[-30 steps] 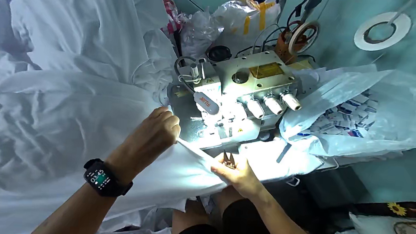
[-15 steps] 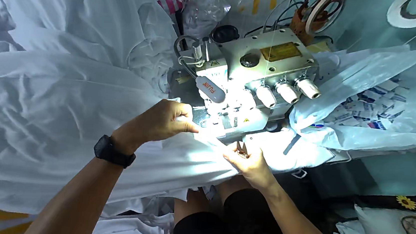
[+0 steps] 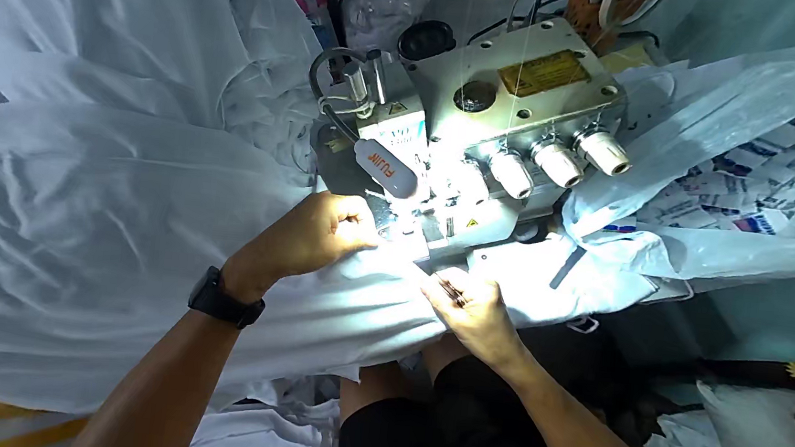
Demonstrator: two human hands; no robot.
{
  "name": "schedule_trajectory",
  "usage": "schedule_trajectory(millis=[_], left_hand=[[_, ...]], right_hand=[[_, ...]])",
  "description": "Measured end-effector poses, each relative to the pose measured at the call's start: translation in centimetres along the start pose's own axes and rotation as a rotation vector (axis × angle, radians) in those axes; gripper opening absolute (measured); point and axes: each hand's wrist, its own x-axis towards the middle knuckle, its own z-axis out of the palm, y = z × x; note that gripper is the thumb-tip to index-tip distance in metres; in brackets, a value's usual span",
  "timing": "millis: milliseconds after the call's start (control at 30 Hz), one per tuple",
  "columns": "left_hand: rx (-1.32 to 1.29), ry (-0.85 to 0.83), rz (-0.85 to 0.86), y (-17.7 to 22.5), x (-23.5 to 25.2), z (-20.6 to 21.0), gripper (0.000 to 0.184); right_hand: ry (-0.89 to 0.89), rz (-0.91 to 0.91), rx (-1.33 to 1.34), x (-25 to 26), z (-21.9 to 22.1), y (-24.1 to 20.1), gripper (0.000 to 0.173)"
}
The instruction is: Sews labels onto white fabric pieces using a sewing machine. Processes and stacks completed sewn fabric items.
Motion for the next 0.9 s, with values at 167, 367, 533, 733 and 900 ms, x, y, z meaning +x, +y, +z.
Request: schedule_trajectory(millis=[167, 367, 533, 733, 900], left_hand=[[0.281, 0.020, 0.059, -1.5, 0.1, 0.2, 0.015], [0.454, 0.074, 0.103, -3.0, -0.1, 0.8, 0.019], [0.368, 0.138, 0.094, -3.1, -0.3, 1.3, 0.013], [0.358, 0.182, 0.138, -3.1, -1.3, 1.6, 0.013], [0.569, -0.020, 0.123, -2.4, -4.0, 1.5, 0.023]], right_hand=[[0.081, -0.077, -0.182, -0.2, 0.4, -0.1, 0.013], [0.131, -0.155, -0.229, -0.1, 0.7, -0.3, 0.013], [0.132, -0.210, -0.223, -0.2, 0.6, -0.1, 0.014], [0.107, -0.157, -0.127, -0.2, 0.6, 0.1, 0.015], [-0.135, 0.202, 0.353, 0.3, -0.7, -1.1, 0.013]])
